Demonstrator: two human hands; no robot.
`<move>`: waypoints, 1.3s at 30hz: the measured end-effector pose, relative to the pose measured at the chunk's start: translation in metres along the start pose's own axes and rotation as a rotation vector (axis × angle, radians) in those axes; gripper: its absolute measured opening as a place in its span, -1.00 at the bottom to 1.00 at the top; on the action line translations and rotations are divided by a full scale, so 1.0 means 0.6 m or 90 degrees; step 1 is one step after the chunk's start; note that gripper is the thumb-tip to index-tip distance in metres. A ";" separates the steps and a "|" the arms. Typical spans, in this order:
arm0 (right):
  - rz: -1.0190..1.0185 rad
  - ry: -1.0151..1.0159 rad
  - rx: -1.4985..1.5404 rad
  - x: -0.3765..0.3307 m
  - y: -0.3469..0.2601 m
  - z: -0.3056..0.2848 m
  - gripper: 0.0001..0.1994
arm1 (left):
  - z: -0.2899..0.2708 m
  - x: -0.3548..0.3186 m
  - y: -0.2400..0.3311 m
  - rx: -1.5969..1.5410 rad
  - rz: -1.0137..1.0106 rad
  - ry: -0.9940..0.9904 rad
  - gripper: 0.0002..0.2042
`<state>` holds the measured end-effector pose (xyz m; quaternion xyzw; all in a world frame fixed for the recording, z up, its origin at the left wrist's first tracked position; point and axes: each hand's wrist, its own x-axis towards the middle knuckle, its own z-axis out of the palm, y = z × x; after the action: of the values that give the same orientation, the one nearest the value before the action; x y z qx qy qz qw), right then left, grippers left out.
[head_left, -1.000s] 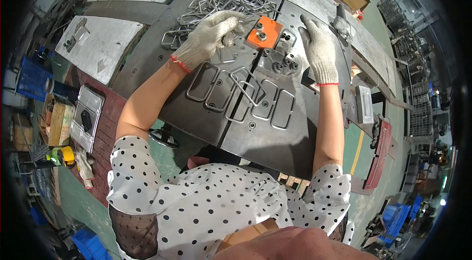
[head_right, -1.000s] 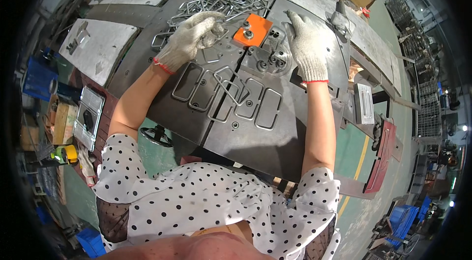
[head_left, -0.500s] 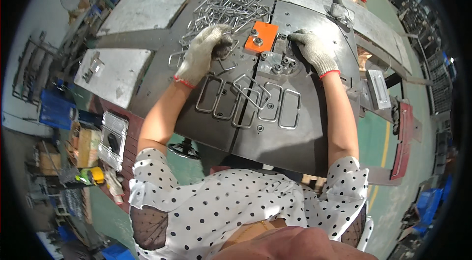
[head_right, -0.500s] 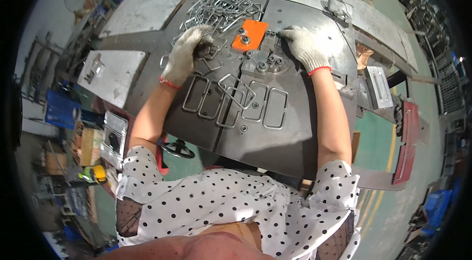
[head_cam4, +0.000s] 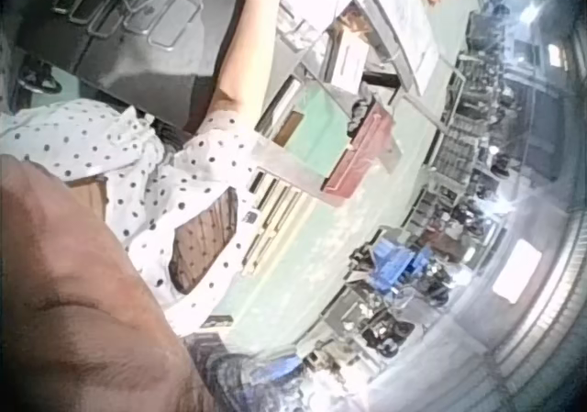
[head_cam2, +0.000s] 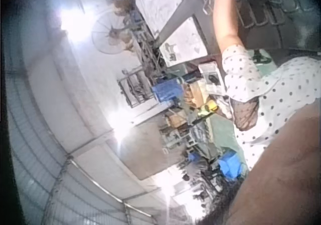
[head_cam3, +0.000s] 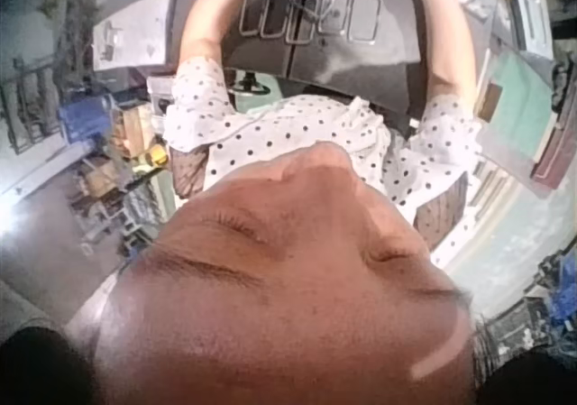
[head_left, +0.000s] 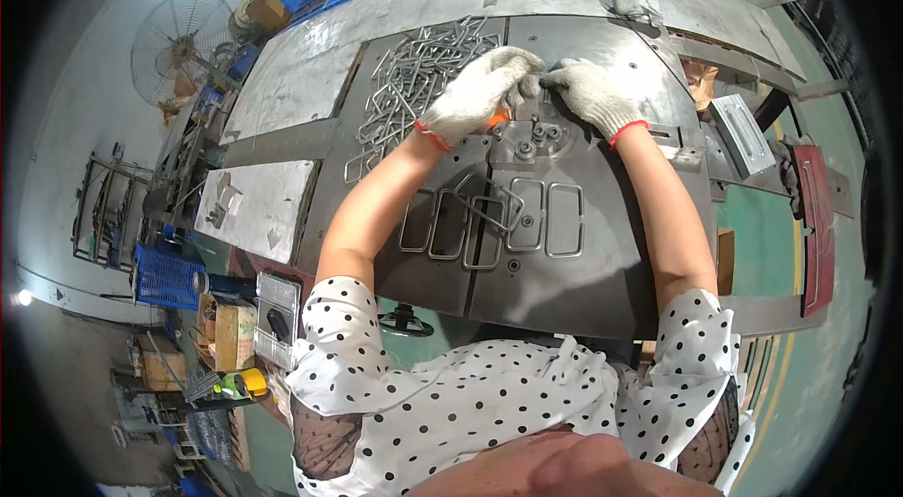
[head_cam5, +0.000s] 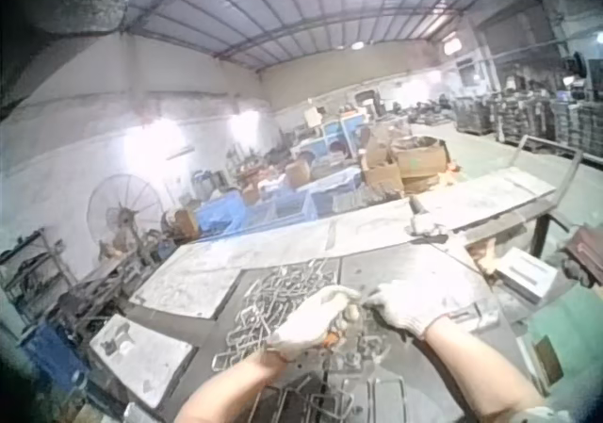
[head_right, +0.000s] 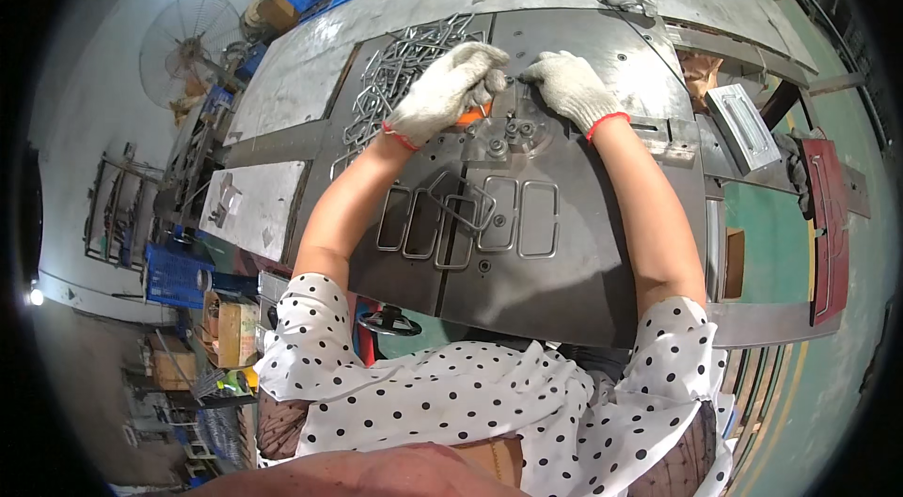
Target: The person puts on work gloves, then takes U-shaped metal pieces and bends them into rectangular frames using a bending fixture, placing the finished frames on the workbench.
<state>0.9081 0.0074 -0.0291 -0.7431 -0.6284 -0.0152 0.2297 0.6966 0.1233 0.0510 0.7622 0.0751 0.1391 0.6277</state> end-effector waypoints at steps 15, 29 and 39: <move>-0.006 0.024 -0.014 0.002 0.014 0.010 -0.62 | -0.002 0.020 -0.044 -0.066 -0.004 0.040 -0.72; 0.024 0.016 0.014 -0.001 0.009 0.007 -0.63 | -0.009 0.022 -0.051 -0.038 -0.007 0.028 -0.72; 0.028 0.020 0.027 -0.003 0.005 0.004 -0.61 | -0.021 0.012 -0.054 -0.111 0.003 0.007 -0.74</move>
<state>0.9101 0.0061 -0.0330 -0.7514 -0.6085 -0.0084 0.2550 0.7016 0.1438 0.0223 0.7041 0.0644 0.1504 0.6910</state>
